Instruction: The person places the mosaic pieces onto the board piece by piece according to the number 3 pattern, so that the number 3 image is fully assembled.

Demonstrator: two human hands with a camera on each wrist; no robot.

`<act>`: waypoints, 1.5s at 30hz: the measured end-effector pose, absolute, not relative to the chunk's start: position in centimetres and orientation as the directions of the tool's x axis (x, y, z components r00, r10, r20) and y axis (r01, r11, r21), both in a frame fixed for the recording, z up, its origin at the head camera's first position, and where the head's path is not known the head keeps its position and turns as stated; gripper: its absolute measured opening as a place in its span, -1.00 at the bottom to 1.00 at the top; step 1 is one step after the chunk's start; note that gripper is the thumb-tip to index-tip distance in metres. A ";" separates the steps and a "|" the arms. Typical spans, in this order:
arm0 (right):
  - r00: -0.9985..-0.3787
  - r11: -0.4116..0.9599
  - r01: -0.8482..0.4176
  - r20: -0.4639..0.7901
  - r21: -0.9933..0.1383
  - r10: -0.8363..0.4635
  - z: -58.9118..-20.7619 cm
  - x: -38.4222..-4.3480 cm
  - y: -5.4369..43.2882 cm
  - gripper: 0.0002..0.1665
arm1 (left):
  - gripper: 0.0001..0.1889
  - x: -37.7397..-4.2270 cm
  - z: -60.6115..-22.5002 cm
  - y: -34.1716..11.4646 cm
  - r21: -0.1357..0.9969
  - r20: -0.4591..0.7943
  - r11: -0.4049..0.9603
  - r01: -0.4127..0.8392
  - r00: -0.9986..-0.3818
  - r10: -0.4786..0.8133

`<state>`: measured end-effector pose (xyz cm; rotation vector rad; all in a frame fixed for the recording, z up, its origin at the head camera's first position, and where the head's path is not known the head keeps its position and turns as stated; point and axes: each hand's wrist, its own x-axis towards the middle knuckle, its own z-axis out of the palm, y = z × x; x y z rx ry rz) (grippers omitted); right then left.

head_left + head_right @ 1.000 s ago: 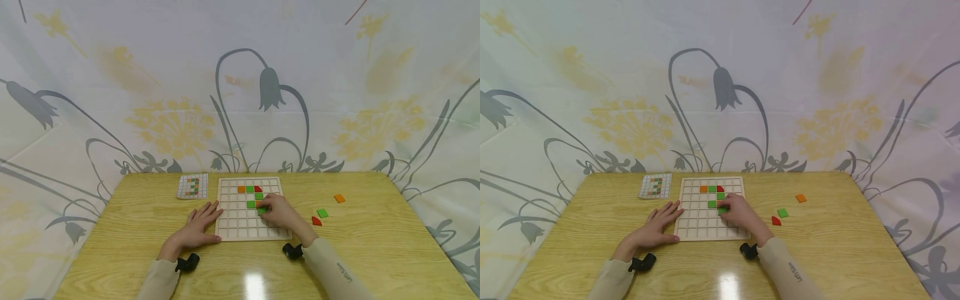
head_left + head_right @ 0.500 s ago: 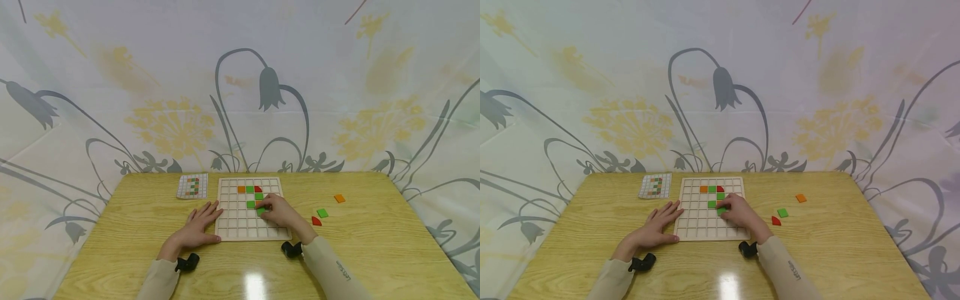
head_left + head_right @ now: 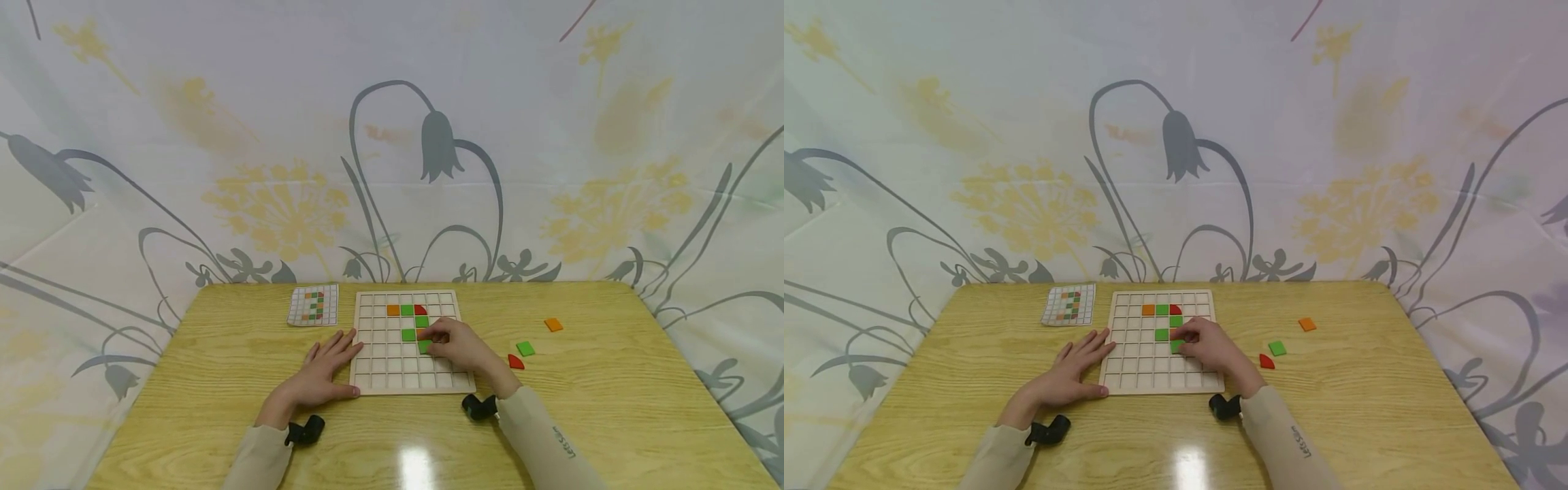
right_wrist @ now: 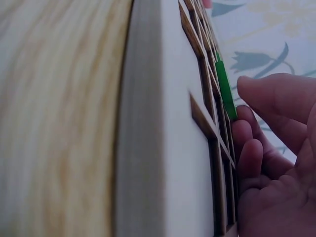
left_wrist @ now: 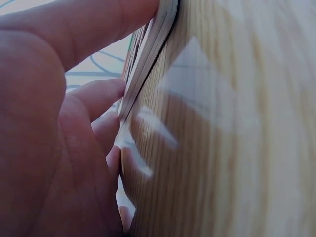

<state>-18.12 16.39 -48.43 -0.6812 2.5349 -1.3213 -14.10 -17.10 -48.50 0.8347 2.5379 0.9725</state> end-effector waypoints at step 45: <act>-0.886 0.460 -0.263 0.024 -0.848 -0.463 -47.9 -18.0 17.0 -0.78 | -0.12 -14.2 -48.4 -17.0 0.663 -0.074 0.616 0.426 -0.781 0.620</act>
